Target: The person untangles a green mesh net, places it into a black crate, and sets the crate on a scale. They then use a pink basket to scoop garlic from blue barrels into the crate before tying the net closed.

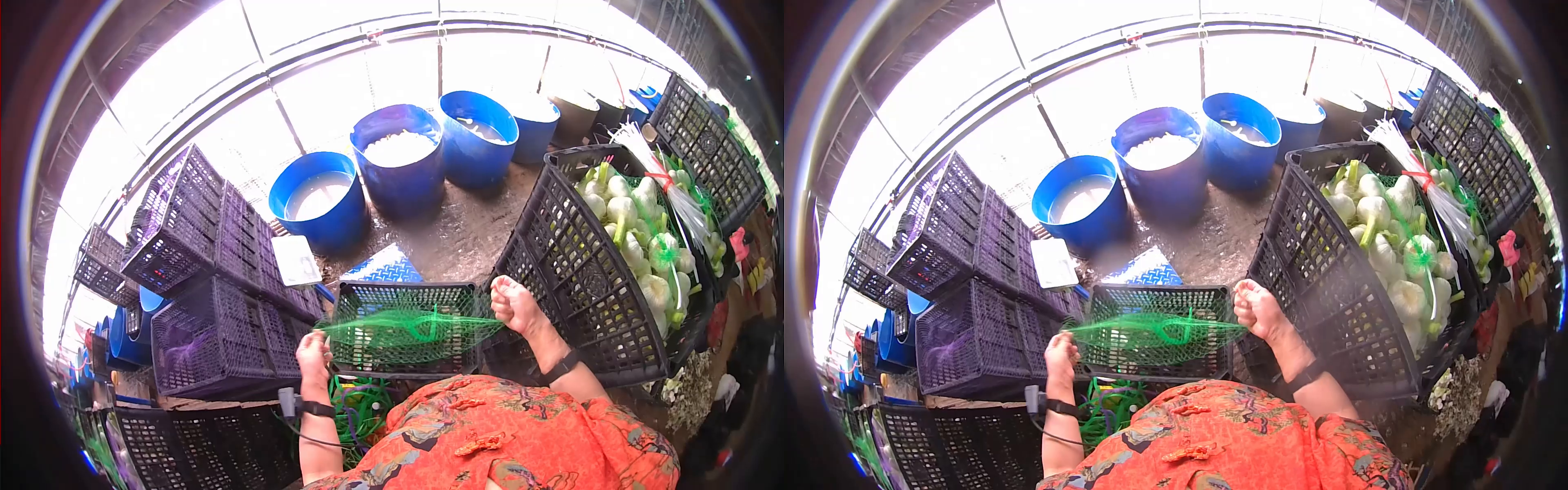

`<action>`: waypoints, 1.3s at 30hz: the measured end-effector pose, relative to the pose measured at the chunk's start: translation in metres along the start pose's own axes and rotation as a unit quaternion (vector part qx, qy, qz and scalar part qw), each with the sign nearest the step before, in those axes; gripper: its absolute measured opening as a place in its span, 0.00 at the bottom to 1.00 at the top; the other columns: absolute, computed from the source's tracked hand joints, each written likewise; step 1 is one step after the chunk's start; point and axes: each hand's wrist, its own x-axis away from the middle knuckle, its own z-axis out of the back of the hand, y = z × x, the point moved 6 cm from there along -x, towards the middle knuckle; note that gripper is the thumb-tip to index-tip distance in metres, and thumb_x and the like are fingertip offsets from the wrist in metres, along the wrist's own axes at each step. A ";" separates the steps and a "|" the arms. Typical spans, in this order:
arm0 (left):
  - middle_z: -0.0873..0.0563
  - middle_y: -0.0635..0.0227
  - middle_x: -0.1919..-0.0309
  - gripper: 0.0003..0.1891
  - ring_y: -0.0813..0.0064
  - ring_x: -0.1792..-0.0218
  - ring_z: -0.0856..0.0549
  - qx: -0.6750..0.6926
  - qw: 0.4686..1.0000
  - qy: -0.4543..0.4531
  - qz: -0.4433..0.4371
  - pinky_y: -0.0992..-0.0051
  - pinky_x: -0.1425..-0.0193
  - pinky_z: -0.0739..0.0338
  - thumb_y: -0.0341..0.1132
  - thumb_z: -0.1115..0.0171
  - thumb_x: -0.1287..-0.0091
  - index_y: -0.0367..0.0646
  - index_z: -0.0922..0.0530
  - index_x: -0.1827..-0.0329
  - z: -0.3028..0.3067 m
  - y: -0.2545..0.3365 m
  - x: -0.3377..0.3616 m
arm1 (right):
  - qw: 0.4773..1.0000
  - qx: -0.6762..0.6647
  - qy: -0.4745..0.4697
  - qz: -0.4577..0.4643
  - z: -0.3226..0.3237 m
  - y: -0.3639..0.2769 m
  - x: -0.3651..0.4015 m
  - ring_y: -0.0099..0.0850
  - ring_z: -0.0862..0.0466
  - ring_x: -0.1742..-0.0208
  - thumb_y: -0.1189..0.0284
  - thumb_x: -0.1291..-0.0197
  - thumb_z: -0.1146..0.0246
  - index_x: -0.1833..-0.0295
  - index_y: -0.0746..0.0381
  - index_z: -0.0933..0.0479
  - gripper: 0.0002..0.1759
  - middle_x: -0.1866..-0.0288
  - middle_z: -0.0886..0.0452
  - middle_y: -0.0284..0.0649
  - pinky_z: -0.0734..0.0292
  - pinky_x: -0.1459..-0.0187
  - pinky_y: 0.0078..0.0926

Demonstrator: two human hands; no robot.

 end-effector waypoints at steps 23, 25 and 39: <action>0.40 0.86 0.89 0.16 0.89 0.91 0.43 -0.016 0.977 -0.141 0.162 0.83 0.88 0.50 0.48 0.43 0.33 0.44 0.23 0.70 -0.006 -0.003 -0.152 | 0.894 0.132 0.427 0.030 0.201 0.044 -0.097 0.14 0.49 0.92 0.57 0.34 0.42 0.65 0.57 0.24 0.15 0.88 0.47 0.21 0.56 0.88 0.17; 0.42 0.85 0.91 0.20 0.88 0.92 0.44 -0.075 0.989 -0.023 0.127 0.82 0.88 0.51 0.52 0.44 0.33 0.44 0.21 0.73 -0.011 -0.009 -0.182 | 0.887 0.118 0.444 0.042 0.207 0.053 -0.117 0.14 0.48 0.92 0.56 0.35 0.41 0.65 0.55 0.23 0.15 0.89 0.46 0.21 0.56 0.88 0.18; 0.24 0.63 0.84 0.24 0.65 0.84 0.26 -0.685 0.726 -0.049 -0.041 0.67 0.78 0.35 0.57 0.40 0.41 0.41 0.21 0.75 -0.011 -0.077 -0.256 | 0.849 0.231 0.464 -0.100 0.282 0.097 -0.138 0.18 0.47 0.88 0.49 0.44 0.33 0.77 0.56 0.28 0.24 0.86 0.44 0.23 0.55 0.85 0.21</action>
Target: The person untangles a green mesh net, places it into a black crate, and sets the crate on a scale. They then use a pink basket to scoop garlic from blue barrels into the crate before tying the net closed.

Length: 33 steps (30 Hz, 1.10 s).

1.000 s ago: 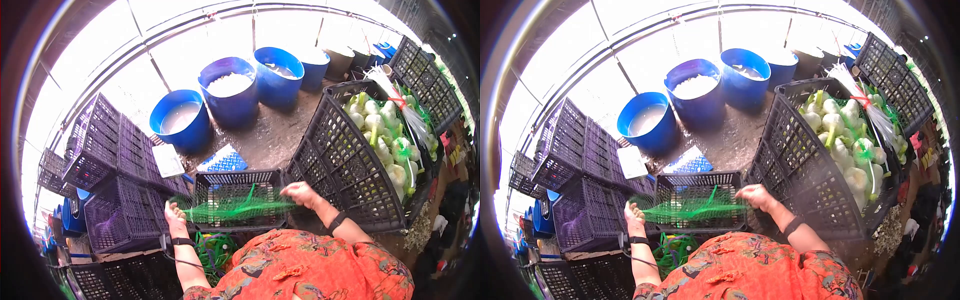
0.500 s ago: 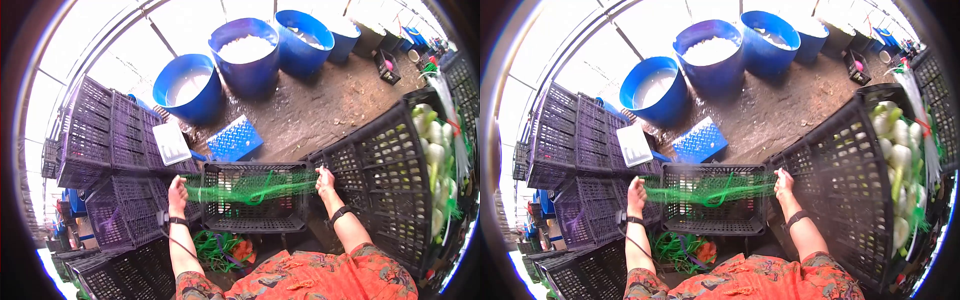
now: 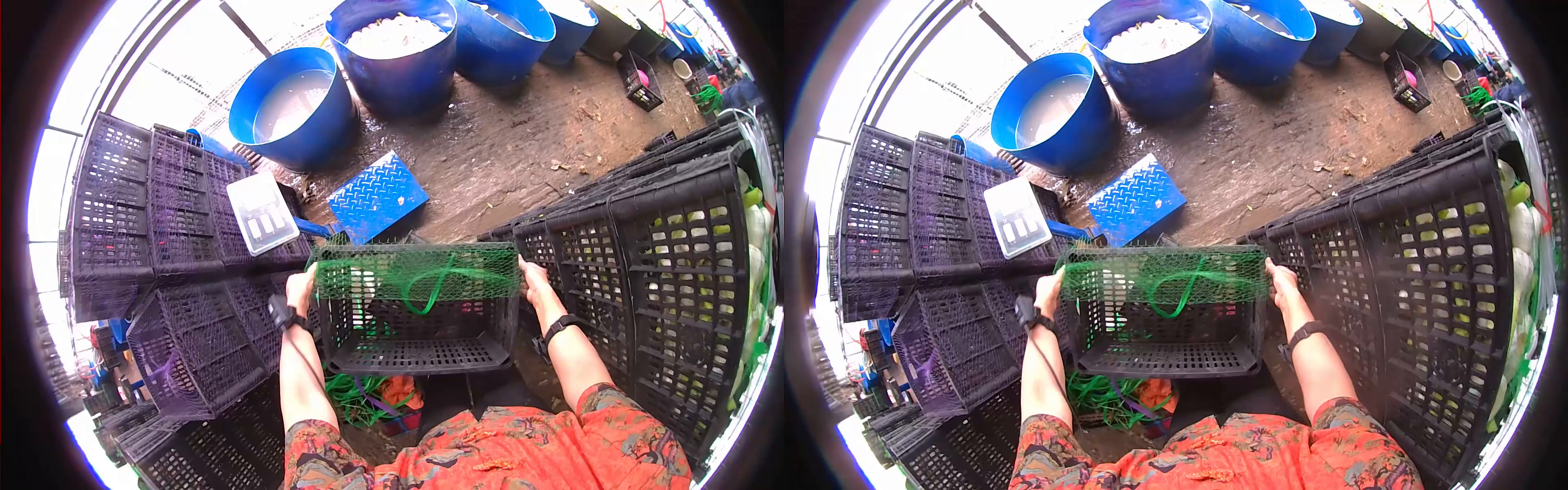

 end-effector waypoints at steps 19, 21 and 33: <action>0.21 0.68 0.76 0.25 0.81 0.85 0.27 0.830 0.426 -0.319 0.169 0.81 0.82 0.30 0.57 0.53 0.29 0.43 0.25 0.70 -0.016 -0.015 0.160 | 0.775 -0.355 -0.502 -0.147 0.014 0.057 0.214 0.20 0.30 0.80 0.67 0.35 0.40 0.61 0.56 0.23 0.05 0.81 0.34 0.27 0.26 0.70 0.26; 0.28 0.77 0.81 0.26 0.88 0.89 0.37 0.718 0.571 -0.355 0.180 0.88 0.87 0.44 0.60 0.46 0.34 0.43 0.21 0.66 -0.004 -0.003 0.192 | 0.865 -0.223 -0.420 -0.158 0.020 0.082 0.226 0.15 0.44 0.85 0.67 0.35 0.40 0.59 0.56 0.23 0.05 0.81 0.39 0.25 0.41 0.80 0.18; 0.37 0.77 0.83 0.16 0.82 0.84 0.36 0.912 0.335 -0.207 0.118 0.79 0.74 0.35 0.47 0.53 0.26 0.45 0.26 0.64 -0.040 -0.032 0.265 | 0.921 -0.217 -0.310 -0.092 -0.058 0.063 0.196 0.42 0.23 0.44 0.57 0.36 0.39 0.42 0.57 0.31 0.22 0.41 0.26 0.47 0.26 0.44 0.46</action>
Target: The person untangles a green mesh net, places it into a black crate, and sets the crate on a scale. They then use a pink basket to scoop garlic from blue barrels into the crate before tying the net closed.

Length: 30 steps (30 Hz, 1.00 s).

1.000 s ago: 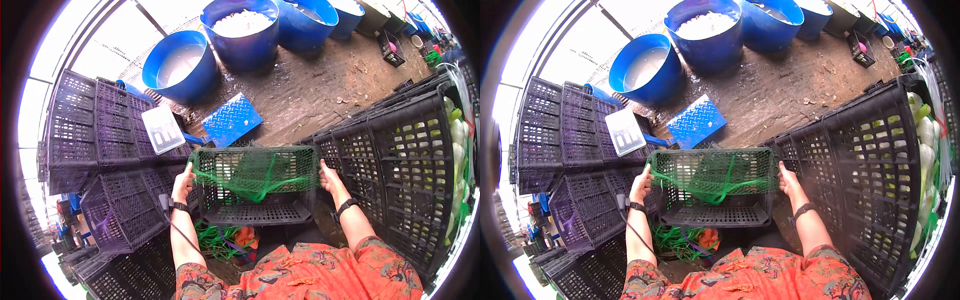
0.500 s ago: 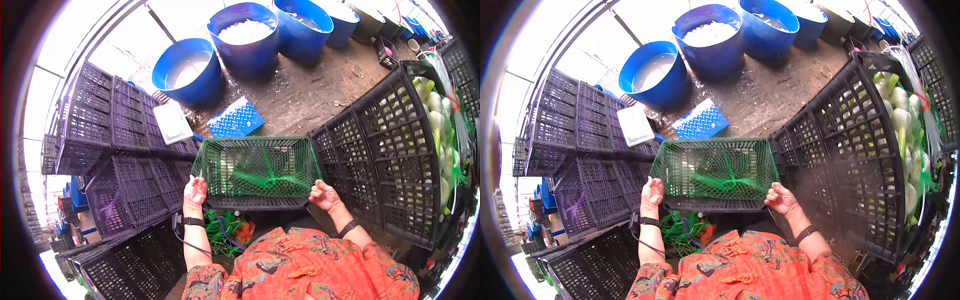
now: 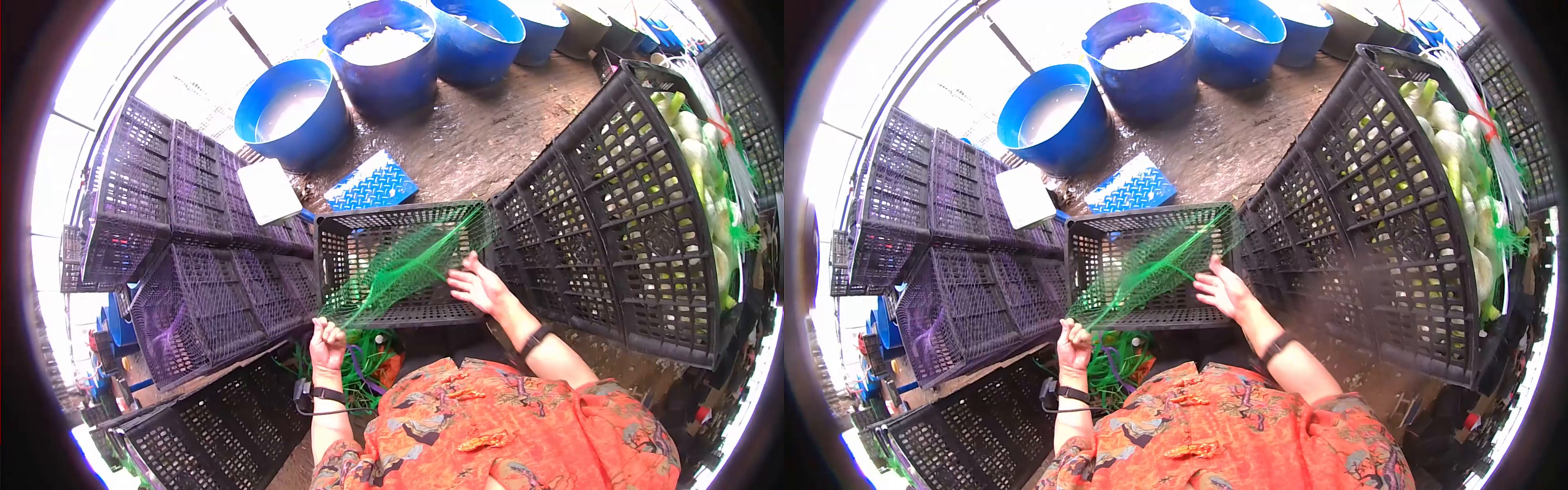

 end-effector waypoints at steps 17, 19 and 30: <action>0.28 0.78 0.75 0.17 0.88 0.86 0.37 -0.413 0.834 0.279 -0.239 0.84 0.85 0.45 0.26 0.34 0.40 0.48 0.29 0.52 0.095 0.092 -0.007 | 0.976 0.188 0.051 0.093 0.042 0.009 0.060 0.12 0.45 0.88 0.66 0.37 0.36 0.61 0.56 0.28 0.08 0.83 0.41 0.21 0.55 0.87 0.14; 0.30 0.78 0.77 0.14 0.88 0.87 0.39 -0.354 0.843 0.340 -0.220 0.82 0.86 0.46 0.34 0.32 0.39 0.48 0.31 0.57 0.110 0.083 -0.007 | 0.973 0.222 0.046 0.051 0.050 0.015 0.068 0.12 0.45 0.88 0.65 0.37 0.36 0.65 0.57 0.28 0.10 0.83 0.40 0.21 0.55 0.87 0.13; 0.17 0.71 0.68 0.11 0.77 0.66 0.20 -0.257 0.914 0.261 -0.174 0.75 0.62 0.25 0.45 0.42 0.36 0.48 0.20 0.62 0.131 0.086 -0.067 | 0.956 0.179 0.203 0.111 0.135 0.010 0.001 0.19 0.45 0.87 0.38 0.53 0.35 0.83 0.52 0.39 0.33 0.87 0.46 0.24 0.53 0.84 0.20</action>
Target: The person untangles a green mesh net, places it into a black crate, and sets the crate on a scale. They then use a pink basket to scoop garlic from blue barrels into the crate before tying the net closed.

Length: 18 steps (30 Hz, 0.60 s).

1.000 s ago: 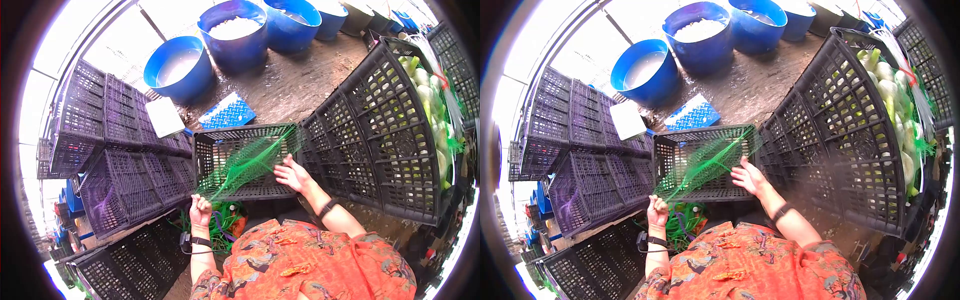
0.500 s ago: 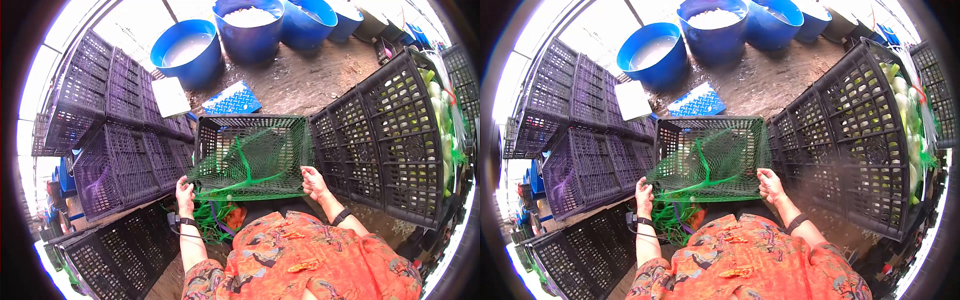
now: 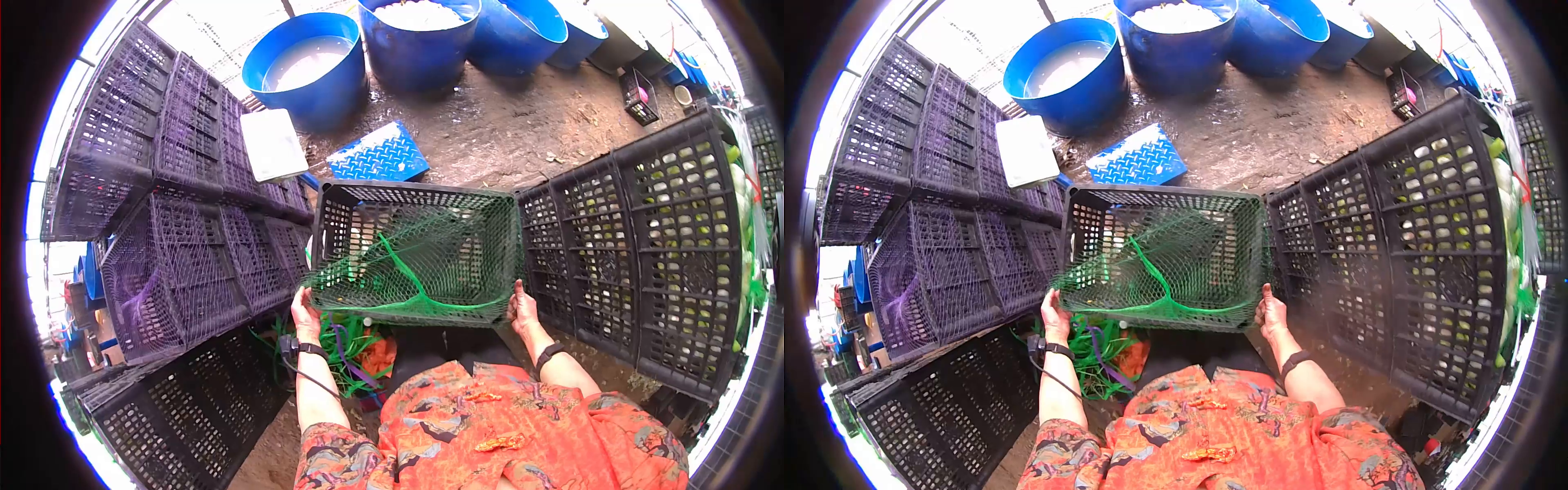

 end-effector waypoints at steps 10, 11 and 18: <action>0.21 0.77 0.72 0.19 0.86 0.78 0.26 -0.268 0.935 -0.220 0.071 0.85 0.77 0.32 0.17 0.47 0.48 0.40 0.22 0.53 -0.124 0.073 0.019 | 0.890 0.221 0.233 0.324 0.030 -0.113 -0.018 0.28 0.20 0.66 0.75 0.55 0.27 0.47 0.62 0.28 0.28 0.62 0.22 0.37 0.22 0.59 0.21; 0.23 0.79 0.74 0.15 0.87 0.79 0.27 -0.304 0.923 -0.231 0.044 0.87 0.79 0.34 0.18 0.48 0.47 0.42 0.22 0.59 -0.123 0.070 0.013 | 0.813 0.292 0.202 0.461 -0.015 -0.153 0.015 0.29 0.20 0.62 0.77 0.53 0.29 0.47 0.63 0.28 0.25 0.59 0.22 0.38 0.22 0.55 0.22; 0.21 0.74 0.75 0.09 0.85 0.75 0.29 -0.266 0.954 0.016 -0.138 0.83 0.71 0.35 0.23 0.47 0.47 0.40 0.19 0.67 -0.106 0.048 0.006 | 0.511 0.665 -0.308 0.448 -0.299 -0.143 0.001 0.45 0.23 0.43 0.57 0.42 0.37 0.46 0.66 0.25 0.26 0.45 0.23 0.51 0.29 0.41 0.41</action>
